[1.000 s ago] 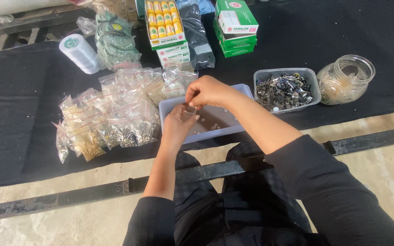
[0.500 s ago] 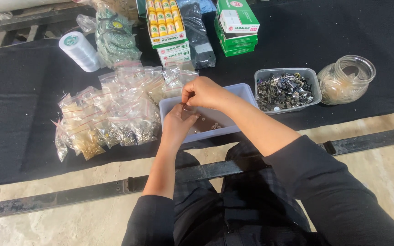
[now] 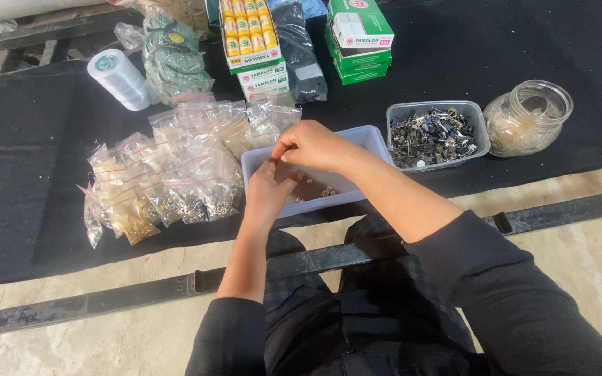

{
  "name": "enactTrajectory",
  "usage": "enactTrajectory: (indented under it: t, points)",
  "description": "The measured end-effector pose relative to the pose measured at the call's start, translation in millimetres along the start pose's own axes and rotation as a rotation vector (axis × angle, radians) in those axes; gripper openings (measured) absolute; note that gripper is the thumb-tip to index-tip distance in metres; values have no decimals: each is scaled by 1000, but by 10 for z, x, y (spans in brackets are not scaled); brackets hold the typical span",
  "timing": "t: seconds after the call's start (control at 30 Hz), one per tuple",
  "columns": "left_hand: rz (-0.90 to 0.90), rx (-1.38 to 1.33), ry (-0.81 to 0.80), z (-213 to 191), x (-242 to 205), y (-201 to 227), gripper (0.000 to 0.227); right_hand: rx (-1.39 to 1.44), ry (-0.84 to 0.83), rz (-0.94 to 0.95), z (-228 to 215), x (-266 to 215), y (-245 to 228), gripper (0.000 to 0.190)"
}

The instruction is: Sorting and bagging small metal hardware components at a workbench.

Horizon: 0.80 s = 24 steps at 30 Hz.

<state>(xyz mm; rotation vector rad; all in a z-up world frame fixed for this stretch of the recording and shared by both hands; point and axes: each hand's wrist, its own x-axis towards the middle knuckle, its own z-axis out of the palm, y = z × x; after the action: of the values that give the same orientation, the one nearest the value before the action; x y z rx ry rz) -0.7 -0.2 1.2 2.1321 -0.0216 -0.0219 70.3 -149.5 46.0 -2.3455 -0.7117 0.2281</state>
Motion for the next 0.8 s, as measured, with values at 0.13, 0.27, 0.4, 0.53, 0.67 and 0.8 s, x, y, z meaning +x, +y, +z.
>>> enactTrajectory:
  t: [0.13, 0.27, 0.4, 0.53, 0.67, 0.8]
  points:
    - [50, -39, 35, 21, 5, -70, 48, -34, 82, -43, 54, 148, 412, 16]
    - [78, -168, 163, 11, -62, -58, 49, -211, 34, 44, 305, 196, 874, 18]
    - [99, -313, 293, 58, -7, -224, 48, -285, -247, 39, 356, -78, 497, 29]
    - [135, -326, 370, 55, -12, -265, 49, -261, -363, -49, 408, -218, 293, 30]
    - [165, -339, 371, 68, 19, -303, 49, -114, -485, -21, 536, -116, 477, 26]
    - [165, -347, 354, 84, 16, -303, 50, -51, -563, 20, 486, -106, 536, 26]
